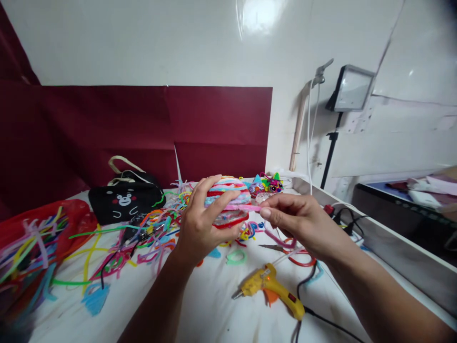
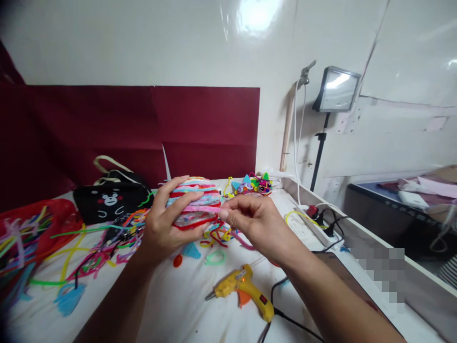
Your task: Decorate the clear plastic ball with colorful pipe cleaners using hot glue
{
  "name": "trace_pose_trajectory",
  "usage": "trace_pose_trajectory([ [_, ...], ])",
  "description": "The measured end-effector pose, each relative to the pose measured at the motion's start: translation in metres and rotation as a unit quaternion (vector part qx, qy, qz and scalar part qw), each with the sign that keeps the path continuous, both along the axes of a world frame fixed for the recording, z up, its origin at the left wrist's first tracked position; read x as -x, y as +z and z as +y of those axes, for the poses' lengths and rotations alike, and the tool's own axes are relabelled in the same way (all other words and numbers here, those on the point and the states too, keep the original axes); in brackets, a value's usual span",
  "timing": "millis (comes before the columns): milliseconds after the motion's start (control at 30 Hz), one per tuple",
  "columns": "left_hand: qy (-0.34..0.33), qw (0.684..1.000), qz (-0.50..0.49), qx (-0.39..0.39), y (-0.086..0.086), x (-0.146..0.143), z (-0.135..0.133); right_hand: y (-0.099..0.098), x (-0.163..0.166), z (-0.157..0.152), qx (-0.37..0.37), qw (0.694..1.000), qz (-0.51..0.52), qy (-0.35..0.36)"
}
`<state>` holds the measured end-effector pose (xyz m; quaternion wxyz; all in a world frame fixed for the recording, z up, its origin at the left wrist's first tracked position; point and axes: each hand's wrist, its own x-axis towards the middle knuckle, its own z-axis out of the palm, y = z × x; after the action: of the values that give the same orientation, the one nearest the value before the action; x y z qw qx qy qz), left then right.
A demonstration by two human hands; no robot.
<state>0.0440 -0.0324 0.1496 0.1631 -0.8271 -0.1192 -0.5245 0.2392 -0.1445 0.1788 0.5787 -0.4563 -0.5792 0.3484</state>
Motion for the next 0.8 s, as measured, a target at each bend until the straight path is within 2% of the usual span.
trace_pose_trajectory([
  [133,-0.016,0.999,-0.005,0.032,-0.001,-0.003,-0.003,-0.007,-0.001,0.012,-0.06,0.994,-0.04,-0.08],
  [267,-0.03,0.998,-0.014,0.05,-0.001,-0.005,-0.005,-0.016,0.0,0.02,-0.083,0.988,-0.034,-0.123],
  [500,-0.058,0.992,-0.05,0.105,-0.001,-0.005,-0.005,-0.021,0.004,0.025,-0.081,0.987,0.048,-0.133],
  [800,-0.106,0.978,-0.088,0.157,-0.001,-0.002,0.002,-0.017,0.01,0.029,-0.068,0.988,0.103,-0.097],
])
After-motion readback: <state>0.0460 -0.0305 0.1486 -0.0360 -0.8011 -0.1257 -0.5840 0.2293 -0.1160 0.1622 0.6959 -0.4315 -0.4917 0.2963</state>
